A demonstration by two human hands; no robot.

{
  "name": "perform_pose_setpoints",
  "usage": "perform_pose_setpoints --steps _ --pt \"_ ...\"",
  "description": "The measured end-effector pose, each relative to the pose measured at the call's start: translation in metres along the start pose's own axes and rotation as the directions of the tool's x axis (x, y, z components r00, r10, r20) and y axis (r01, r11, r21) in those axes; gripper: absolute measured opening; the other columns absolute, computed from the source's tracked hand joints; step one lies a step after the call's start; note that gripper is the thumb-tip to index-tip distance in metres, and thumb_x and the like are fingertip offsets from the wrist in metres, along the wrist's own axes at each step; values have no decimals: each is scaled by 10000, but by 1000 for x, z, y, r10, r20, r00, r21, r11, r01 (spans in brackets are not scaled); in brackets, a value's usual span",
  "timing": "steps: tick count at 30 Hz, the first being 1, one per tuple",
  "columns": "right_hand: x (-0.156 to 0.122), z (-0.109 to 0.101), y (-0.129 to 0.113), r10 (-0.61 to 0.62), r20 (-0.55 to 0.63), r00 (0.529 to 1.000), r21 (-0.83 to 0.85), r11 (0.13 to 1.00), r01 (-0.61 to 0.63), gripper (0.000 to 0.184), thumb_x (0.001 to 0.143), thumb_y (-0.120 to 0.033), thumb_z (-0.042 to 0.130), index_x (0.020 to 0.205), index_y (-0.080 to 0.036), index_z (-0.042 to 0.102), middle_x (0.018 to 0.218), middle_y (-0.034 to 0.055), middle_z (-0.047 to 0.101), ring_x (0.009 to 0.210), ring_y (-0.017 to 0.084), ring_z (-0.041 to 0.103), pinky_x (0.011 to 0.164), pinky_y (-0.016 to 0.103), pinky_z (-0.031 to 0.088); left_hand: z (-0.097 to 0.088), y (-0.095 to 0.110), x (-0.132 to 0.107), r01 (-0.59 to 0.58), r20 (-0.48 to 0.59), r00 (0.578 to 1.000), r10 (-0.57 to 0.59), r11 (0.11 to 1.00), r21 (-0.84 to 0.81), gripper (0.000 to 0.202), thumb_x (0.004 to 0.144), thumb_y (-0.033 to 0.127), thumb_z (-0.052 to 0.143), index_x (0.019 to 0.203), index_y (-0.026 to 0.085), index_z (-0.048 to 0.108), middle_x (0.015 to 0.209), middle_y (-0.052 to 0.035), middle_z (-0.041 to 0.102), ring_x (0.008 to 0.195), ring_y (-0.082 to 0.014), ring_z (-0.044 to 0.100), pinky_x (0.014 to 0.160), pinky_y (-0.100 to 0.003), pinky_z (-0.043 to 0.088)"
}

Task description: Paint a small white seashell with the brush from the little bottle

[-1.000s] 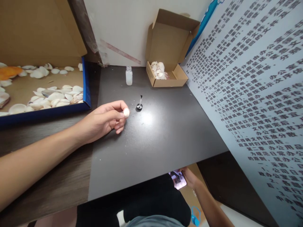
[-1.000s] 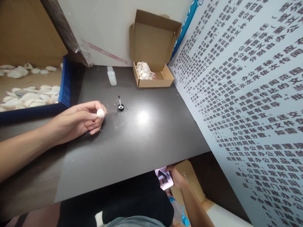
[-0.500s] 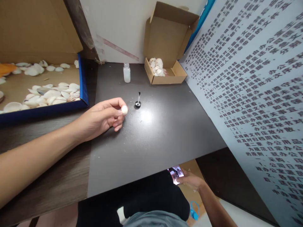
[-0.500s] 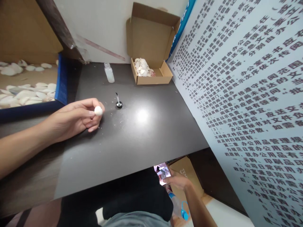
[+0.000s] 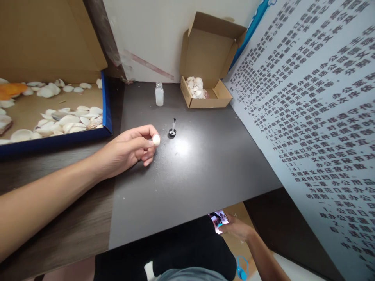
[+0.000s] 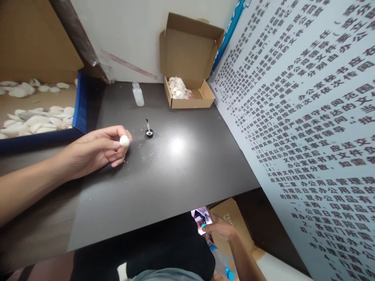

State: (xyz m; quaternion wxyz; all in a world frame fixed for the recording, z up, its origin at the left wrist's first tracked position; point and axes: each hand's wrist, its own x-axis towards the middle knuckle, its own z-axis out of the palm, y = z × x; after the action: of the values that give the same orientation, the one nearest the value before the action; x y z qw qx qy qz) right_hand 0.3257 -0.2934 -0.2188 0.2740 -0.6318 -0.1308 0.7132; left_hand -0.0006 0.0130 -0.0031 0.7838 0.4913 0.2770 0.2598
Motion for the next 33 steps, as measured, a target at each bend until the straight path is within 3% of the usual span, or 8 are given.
perform_pose_setpoints --steps 15,18,20,22,26,33 --pt "3 -5 4 -45 -12 999 59 997 46 396 554 -214 869 922 -204 722 864 15 737 851 215 680 791 310 506 1 0 1 6 -21 1000 -5 1000 12 59 757 132 642 763 184 614 717 -8 528 529 -90 441 461 -213 444" --pt "8 -8 8 -45 -46 998 74 996 48 303 689 -247 833 950 -178 695 913 11 719 848 174 670 799 300 518 1 0 1 12 -21 1000 -12 1000 21 57 752 138 645 754 186 614 706 -8 521 527 -90 434 461 -212 442" --pt "13 -9 11 -24 -66 998 74 997 29 183 862 -291 716 958 -143 667 915 21 695 789 152 659 749 319 544 1 0 1 11 -19 1000 -11 1000 25 54 753 142 646 754 188 617 705 -9 518 529 -91 431 465 -212 442" --pt "17 -9 11 -6 -84 996 81 997 13 207 957 -329 609 1006 -132 647 933 31 678 758 143 653 699 318 561 1 0 1 10 -17 1000 -9 1000 25 53 757 146 647 757 189 617 710 -9 517 531 -90 428 469 -212 442" --pt "17 -6 7 -13 -85 996 119 993 23 242 973 -351 584 1090 -146 635 1010 49 677 807 155 664 716 328 574 0 0 -1 2 10 1000 -2 1000 14 47 785 147 630 774 189 613 703 6 501 539 -87 419 479 -209 438" --pt "13 -1 -1 -44 -79 996 136 989 55 251 976 -378 573 1008 -141 650 947 37 686 776 147 661 722 326 564 -1 -1 -2 -3 14 1000 3 1000 11 45 797 145 616 792 189 620 694 19 501 539 -81 421 493 -208 436"
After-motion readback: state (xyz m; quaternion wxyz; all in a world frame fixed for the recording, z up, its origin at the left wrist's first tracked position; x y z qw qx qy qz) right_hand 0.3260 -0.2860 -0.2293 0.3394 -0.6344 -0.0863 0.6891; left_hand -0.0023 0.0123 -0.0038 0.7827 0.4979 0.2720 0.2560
